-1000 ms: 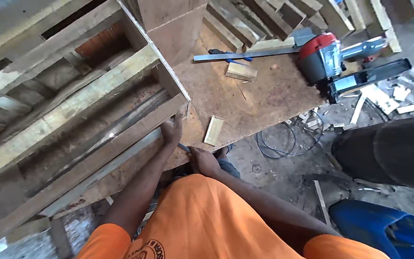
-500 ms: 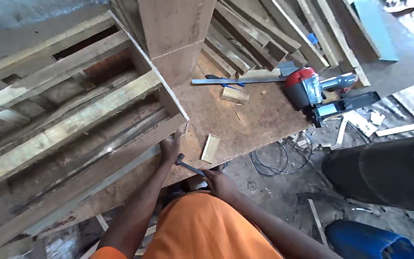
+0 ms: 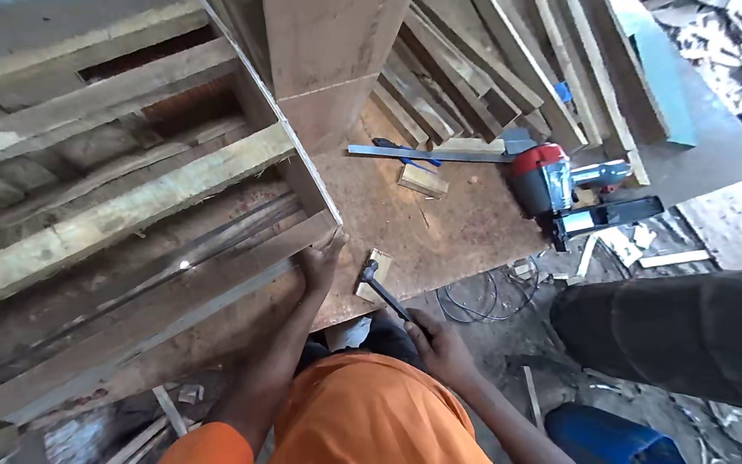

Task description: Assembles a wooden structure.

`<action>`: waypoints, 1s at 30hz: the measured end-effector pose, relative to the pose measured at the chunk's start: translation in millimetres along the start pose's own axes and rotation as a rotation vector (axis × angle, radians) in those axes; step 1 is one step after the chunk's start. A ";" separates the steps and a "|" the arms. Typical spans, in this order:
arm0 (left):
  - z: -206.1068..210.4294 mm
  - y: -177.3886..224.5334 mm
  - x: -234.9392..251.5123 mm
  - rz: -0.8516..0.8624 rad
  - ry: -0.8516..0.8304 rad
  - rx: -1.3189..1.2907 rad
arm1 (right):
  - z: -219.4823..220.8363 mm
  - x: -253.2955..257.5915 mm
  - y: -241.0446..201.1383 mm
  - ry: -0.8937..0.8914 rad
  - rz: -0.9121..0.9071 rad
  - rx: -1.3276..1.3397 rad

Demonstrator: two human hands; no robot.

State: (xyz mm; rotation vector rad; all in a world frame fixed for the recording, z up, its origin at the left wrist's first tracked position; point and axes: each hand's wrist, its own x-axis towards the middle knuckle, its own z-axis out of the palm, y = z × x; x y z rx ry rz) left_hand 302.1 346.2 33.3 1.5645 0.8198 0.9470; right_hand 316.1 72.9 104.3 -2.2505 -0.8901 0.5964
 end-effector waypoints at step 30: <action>13.9 2.7 -2.3 -0.094 0.169 0.184 | 54.7 66.7 -121.6 -0.204 -0.005 -0.314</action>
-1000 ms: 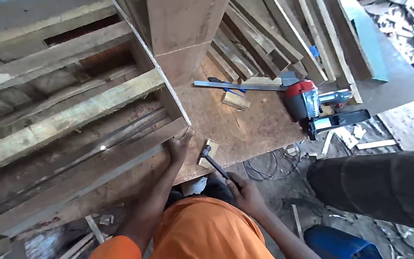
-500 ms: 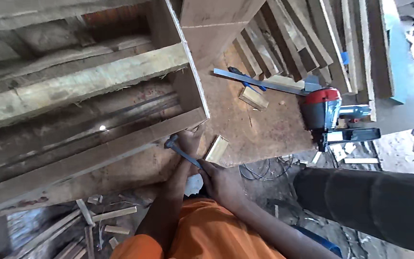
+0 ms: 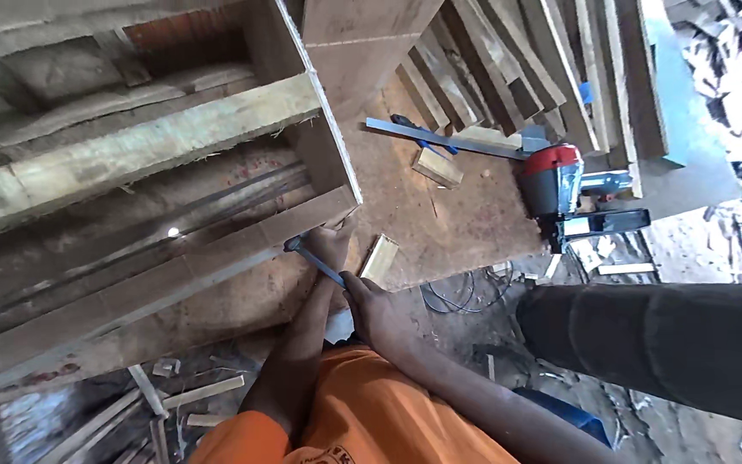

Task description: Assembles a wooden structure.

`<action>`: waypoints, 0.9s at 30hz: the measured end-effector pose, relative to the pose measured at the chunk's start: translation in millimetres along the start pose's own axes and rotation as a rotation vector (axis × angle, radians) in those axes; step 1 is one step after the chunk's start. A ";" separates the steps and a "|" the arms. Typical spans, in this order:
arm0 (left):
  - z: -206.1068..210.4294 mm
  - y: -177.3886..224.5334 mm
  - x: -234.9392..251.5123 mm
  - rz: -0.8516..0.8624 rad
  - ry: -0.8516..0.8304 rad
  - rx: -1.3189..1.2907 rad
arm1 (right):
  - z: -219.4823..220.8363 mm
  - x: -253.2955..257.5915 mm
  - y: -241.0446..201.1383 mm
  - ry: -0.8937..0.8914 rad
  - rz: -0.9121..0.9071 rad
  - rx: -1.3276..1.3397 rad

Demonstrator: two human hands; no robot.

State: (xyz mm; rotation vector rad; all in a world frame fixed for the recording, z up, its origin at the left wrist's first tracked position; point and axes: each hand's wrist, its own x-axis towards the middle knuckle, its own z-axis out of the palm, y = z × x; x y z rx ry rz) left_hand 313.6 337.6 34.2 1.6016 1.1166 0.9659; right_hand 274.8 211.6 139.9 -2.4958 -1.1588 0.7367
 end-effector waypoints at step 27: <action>-5.2 -2.6 0.9 0.110 -0.017 -0.043 | -188.0 96.4 -30.7 -0.196 -0.212 -0.250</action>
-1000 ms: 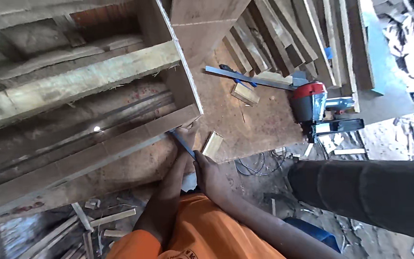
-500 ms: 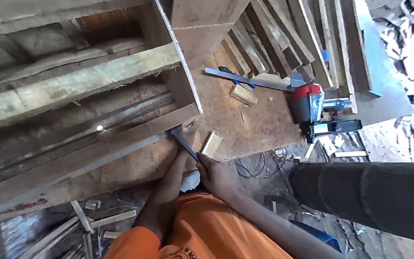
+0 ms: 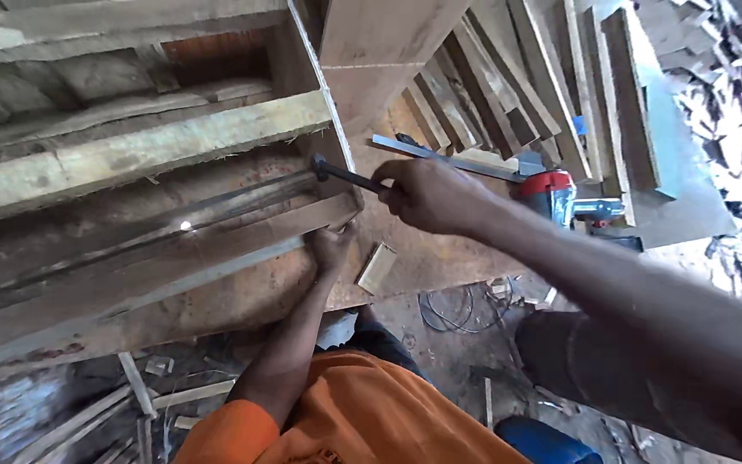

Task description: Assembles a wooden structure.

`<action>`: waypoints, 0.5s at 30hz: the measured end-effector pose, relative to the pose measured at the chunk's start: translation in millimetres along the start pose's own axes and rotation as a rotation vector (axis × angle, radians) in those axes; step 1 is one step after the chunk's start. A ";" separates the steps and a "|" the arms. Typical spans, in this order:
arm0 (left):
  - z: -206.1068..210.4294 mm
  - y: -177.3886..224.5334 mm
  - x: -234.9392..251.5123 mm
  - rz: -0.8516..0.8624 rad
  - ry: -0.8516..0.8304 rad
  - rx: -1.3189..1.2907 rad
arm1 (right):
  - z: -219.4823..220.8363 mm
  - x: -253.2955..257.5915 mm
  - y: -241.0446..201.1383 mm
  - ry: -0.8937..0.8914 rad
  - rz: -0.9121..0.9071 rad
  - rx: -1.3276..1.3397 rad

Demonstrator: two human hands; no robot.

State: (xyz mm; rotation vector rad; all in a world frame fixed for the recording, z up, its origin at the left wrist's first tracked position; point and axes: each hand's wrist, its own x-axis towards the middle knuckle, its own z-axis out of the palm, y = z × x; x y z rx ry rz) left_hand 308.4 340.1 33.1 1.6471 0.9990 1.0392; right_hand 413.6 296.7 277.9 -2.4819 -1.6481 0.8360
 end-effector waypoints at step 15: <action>6.7 -11.5 -1.4 -0.014 0.048 0.025 | -58.7 93.5 -45.5 -0.476 0.017 -0.601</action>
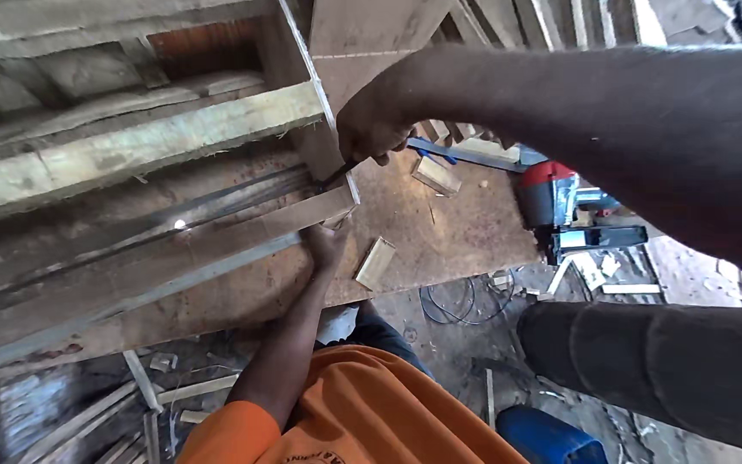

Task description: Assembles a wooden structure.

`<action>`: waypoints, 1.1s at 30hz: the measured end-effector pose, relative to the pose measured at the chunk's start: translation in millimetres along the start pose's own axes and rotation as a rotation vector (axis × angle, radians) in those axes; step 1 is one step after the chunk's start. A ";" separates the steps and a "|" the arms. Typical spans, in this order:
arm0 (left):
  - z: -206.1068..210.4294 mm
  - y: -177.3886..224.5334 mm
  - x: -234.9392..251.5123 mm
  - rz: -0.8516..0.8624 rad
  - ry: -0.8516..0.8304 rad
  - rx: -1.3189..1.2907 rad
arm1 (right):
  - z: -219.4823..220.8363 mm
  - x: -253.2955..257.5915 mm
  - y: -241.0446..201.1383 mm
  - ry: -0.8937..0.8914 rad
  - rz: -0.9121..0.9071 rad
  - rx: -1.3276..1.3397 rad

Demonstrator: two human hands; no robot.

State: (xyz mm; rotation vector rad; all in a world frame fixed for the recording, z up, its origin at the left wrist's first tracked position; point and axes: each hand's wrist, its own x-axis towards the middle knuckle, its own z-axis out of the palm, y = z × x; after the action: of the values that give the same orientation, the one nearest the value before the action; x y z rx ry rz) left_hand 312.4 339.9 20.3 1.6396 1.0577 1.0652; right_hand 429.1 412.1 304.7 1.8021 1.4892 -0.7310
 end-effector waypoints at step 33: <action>-4.3 -14.8 -5.7 -0.176 -0.197 -0.001 | 250.8 -81.9 -35.6 0.806 -0.263 0.847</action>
State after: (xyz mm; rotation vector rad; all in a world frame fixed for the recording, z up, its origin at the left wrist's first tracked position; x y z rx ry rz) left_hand 304.1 339.0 6.1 1.5831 1.0476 0.7724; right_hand 378.6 168.7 209.5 2.7898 2.1608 -0.8993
